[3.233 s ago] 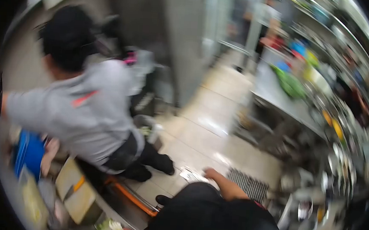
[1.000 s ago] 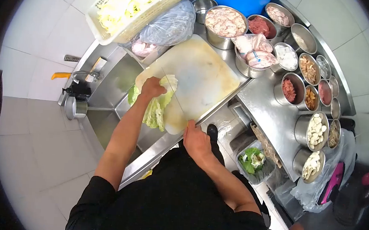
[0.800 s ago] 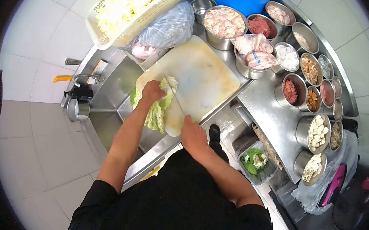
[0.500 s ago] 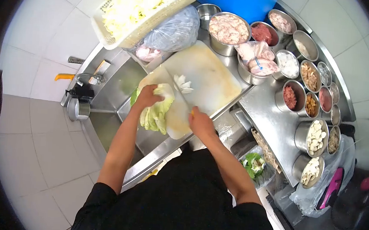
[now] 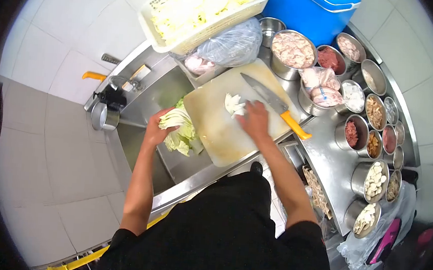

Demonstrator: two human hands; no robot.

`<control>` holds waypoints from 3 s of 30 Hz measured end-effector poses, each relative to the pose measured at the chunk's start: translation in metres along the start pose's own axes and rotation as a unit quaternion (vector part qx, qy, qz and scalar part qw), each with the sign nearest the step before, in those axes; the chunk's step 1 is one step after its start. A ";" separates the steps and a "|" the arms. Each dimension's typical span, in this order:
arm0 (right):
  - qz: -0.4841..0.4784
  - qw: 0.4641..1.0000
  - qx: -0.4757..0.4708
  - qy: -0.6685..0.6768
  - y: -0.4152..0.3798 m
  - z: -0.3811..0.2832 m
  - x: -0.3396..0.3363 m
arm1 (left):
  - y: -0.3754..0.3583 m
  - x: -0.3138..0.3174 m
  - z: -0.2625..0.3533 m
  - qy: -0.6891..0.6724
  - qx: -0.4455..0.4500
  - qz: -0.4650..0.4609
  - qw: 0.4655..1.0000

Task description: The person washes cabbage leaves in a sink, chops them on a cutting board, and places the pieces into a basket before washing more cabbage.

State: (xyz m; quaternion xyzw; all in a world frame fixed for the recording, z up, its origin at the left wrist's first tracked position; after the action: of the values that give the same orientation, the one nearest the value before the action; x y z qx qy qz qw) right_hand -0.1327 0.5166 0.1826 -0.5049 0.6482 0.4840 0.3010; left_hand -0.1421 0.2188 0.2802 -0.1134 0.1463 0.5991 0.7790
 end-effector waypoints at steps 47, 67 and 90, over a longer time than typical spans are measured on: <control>-0.040 0.973 0.094 -0.209 -0.039 0.084 -0.023 | 0.032 0.179 -0.010 0.243 0.299 0.020 0.922; -0.357 0.925 0.096 -0.088 -0.103 -0.035 -0.086 | 0.043 0.174 -0.018 0.260 0.242 0.006 0.935; -0.296 0.950 0.096 -0.028 -0.109 -0.036 -0.006 | 0.038 0.162 -0.027 0.162 0.274 -0.016 0.948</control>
State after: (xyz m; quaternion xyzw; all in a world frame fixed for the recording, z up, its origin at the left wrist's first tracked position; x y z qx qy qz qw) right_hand -0.0246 0.4828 0.1657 -0.6293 0.5042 0.3222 0.4959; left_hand -0.1428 0.3653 0.1965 0.0066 0.4274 0.4972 0.7550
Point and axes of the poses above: each hand's wrist, its own y-axis towards the middle knuckle, its own x-axis out of the palm, z = x × y, the point moved 9 cm from there along y, towards the middle knuckle, and after that the axes turned 10 degrees about -y, right-handed, at the moved point
